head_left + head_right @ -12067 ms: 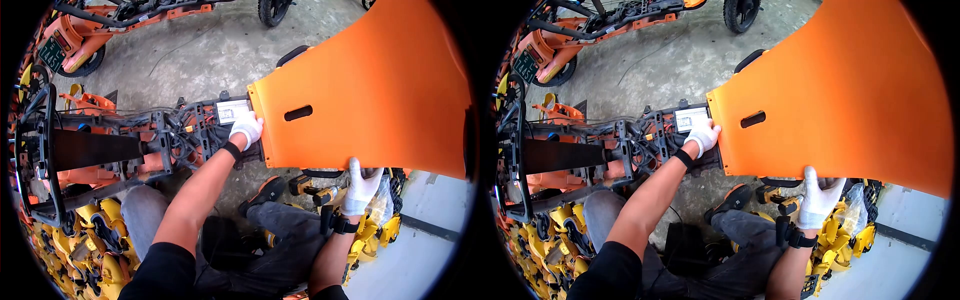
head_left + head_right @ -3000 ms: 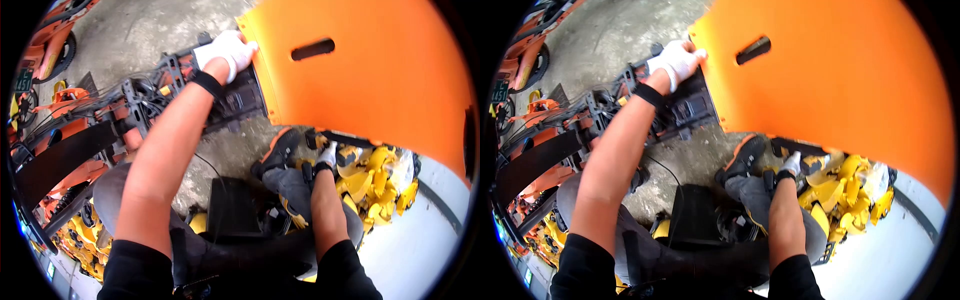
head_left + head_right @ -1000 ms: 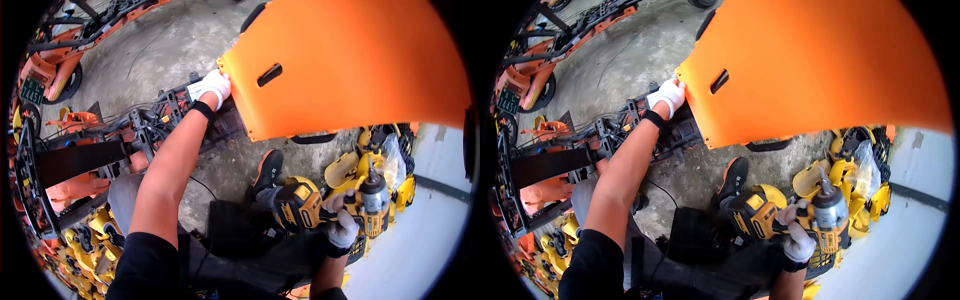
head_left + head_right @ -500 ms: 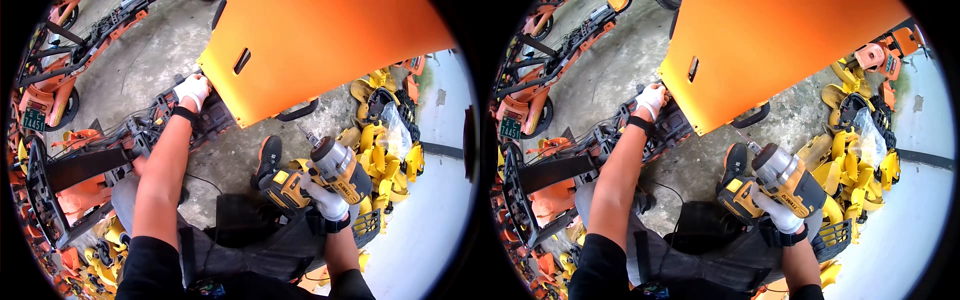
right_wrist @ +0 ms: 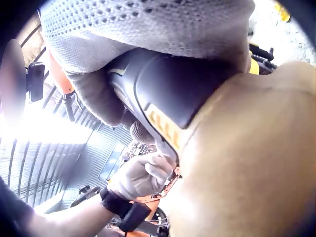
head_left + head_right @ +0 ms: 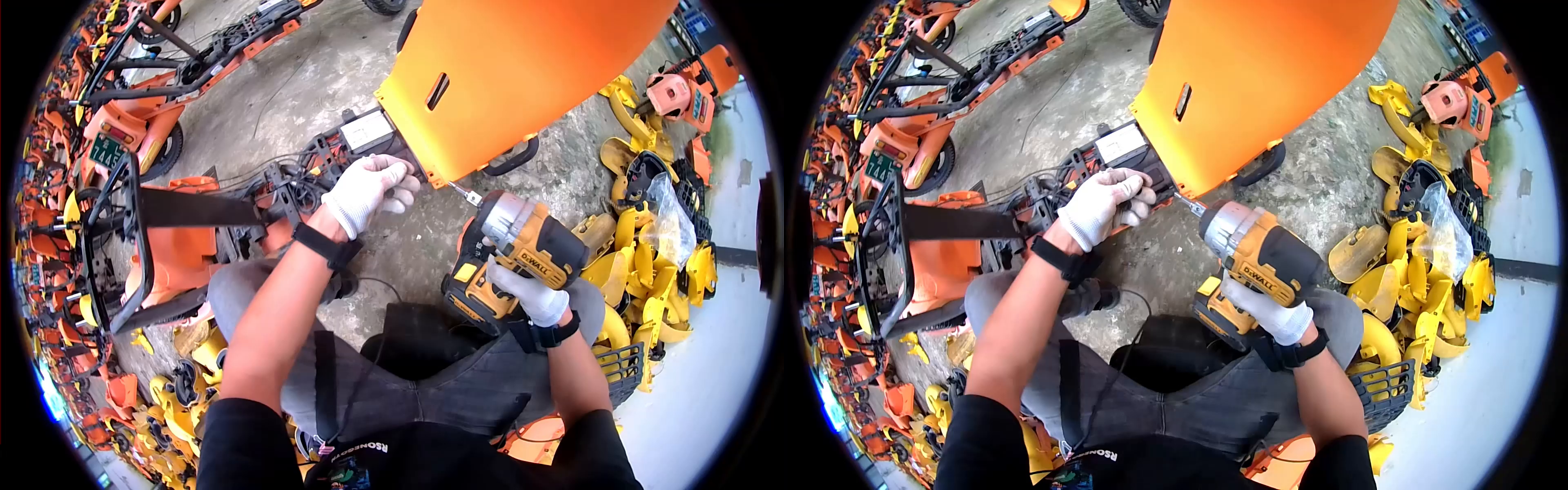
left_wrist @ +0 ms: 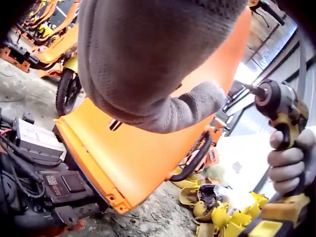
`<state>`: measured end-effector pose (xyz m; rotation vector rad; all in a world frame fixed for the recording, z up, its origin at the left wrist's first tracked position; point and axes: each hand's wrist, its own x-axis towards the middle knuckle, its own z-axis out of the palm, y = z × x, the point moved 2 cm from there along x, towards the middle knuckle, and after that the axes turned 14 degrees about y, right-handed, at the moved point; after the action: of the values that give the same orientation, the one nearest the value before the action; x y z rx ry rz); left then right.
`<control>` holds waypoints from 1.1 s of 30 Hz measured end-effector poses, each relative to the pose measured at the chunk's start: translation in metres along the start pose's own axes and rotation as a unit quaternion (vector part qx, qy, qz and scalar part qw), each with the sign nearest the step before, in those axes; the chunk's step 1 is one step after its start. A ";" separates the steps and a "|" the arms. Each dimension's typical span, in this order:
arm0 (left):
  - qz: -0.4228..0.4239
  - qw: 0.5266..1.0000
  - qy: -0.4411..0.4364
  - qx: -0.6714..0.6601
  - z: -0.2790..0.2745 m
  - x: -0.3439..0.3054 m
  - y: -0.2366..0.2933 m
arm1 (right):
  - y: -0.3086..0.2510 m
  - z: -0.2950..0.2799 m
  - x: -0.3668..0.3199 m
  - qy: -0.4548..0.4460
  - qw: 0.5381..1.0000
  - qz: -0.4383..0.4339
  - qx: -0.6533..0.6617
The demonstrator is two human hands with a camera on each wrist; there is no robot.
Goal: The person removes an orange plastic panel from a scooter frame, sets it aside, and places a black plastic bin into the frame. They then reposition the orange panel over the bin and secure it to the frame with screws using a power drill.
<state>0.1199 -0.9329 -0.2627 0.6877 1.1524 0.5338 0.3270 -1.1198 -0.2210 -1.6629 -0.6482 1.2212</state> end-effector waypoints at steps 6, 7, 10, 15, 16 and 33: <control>0.052 0.993 -0.091 -0.058 -0.012 -0.034 0.011 | -0.004 0.015 -0.007 -0.028 0.998 -0.058 0.021; 0.032 0.989 -0.088 -0.115 -0.013 -0.034 0.008 | -0.010 0.018 -0.008 -0.030 0.997 -0.063 0.015; 0.041 0.977 -0.116 -0.175 -0.006 -0.027 0.009 | -0.035 0.030 -0.006 -0.063 0.996 -0.065 -0.010; 0.069 0.974 -0.124 -0.178 0.004 -0.019 0.023 | -0.047 0.034 0.009 -0.055 0.996 -0.052 -0.048; 0.062 0.975 -0.115 -0.178 0.006 -0.019 0.026 | -0.045 0.036 0.012 -0.050 0.995 -0.071 -0.055; 0.013 0.987 -0.057 -0.151 0.017 0.003 0.014 | -0.016 0.029 0.028 -0.049 0.985 -0.149 -0.065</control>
<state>0.1362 -0.9250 -0.2504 0.4649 0.9324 0.6668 0.3126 -1.0789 -0.2208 -1.5508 -1.0182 1.0669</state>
